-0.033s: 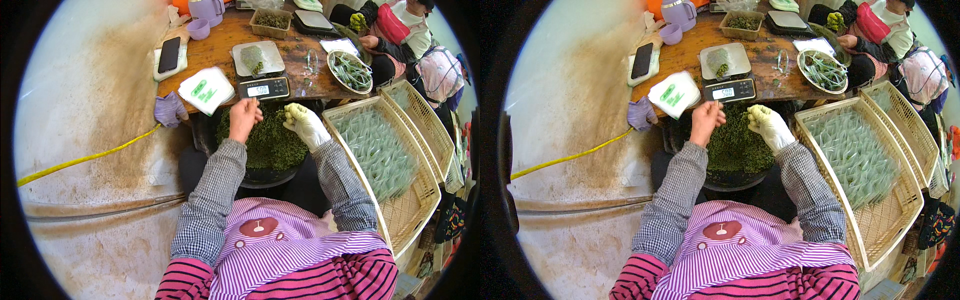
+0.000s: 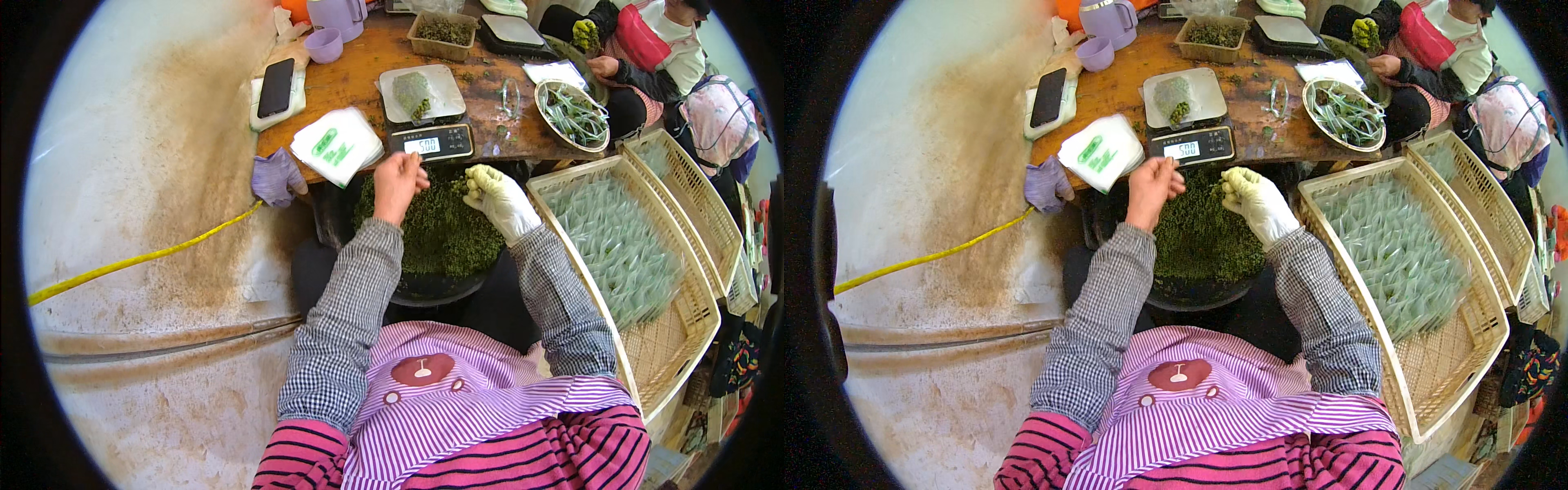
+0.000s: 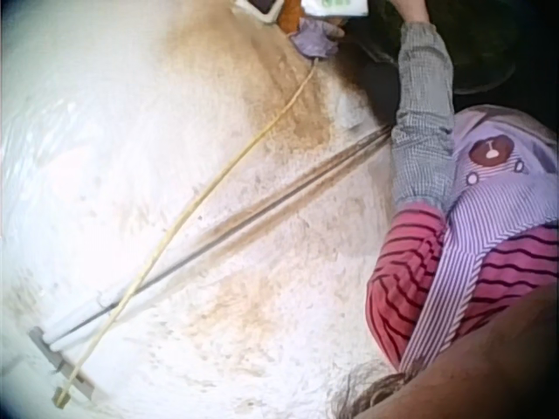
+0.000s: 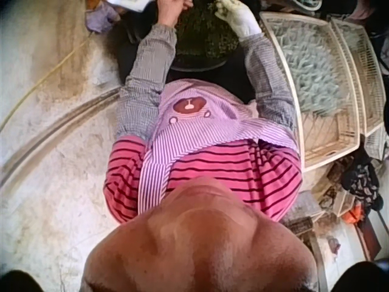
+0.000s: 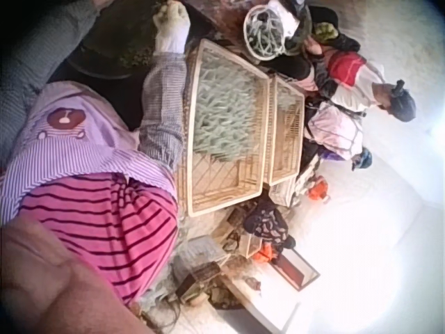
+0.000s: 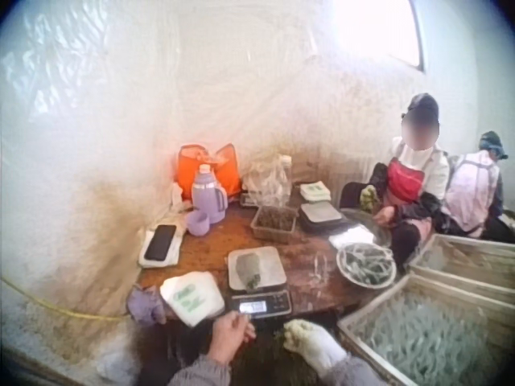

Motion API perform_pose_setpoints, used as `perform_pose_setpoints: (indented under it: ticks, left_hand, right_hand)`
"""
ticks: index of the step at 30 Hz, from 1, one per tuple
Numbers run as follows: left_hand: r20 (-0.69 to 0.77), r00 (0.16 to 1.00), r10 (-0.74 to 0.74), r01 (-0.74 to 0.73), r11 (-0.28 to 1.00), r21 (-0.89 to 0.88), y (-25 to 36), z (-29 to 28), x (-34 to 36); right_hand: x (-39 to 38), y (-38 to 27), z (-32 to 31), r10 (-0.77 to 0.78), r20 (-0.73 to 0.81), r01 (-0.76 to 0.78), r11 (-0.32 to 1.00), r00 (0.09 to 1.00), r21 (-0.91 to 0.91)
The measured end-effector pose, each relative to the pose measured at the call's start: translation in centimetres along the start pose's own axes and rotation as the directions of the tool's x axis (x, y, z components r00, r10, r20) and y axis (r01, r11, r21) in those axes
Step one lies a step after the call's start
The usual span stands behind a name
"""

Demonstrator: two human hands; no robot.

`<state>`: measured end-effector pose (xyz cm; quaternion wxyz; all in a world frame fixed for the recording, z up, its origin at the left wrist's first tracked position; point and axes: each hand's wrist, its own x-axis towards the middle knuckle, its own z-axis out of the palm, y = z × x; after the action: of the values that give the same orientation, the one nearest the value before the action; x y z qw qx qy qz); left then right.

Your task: The person scoops dried green vegetables from a large bowl, weighs them on a digital scale, and places them into small plastic bags. The person then puts the filled bags into a basket.

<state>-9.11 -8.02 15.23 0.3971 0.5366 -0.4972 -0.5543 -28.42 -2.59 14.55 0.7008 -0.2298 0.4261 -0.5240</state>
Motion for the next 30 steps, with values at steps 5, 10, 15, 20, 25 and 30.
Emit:
perform_pose_setpoints:
  ticks: [5,10,15,20,25,30]
  left_hand:
    - [-0.075,0.996,0.051,-0.056,0.996,-0.064,1.4,0.3,3.6]
    - [-0.11,0.994,0.005,-0.01,0.999,-0.05,1.9,1.4,5.6]
    - [-0.185,0.978,0.093,-0.082,0.995,0.063,0.7,1.5,6.3]
    - [-0.142,0.981,0.129,-0.136,0.99,-0.041,0.4,2.7,5.9]
    - [-0.109,0.991,0.073,-0.082,0.994,-0.072,0.0,2.0,5.8]
    - [-0.183,0.94,0.288,-0.255,0.949,0.186,-2.3,1.9,7.0]
  right_hand:
    - [0.6,0.1,-1.0,0.009,0.123,-0.025,0.992,0.992,0.127]
    - [1.3,-1.0,-0.1,-0.101,0.195,0.076,0.988,0.976,0.133]
    - [3.7,-2.8,5.4,-0.403,0.088,0.413,0.885,0.911,-0.217]
    - [7.8,-2.7,7.6,-0.602,0.142,0.556,0.587,0.786,-0.588]
    - [6.2,-1.8,6.6,-0.825,0.31,0.417,-0.101,0.473,-0.904]
    - [8.5,-0.7,6.9,-0.796,0.537,0.185,-0.504,0.28,-0.844]
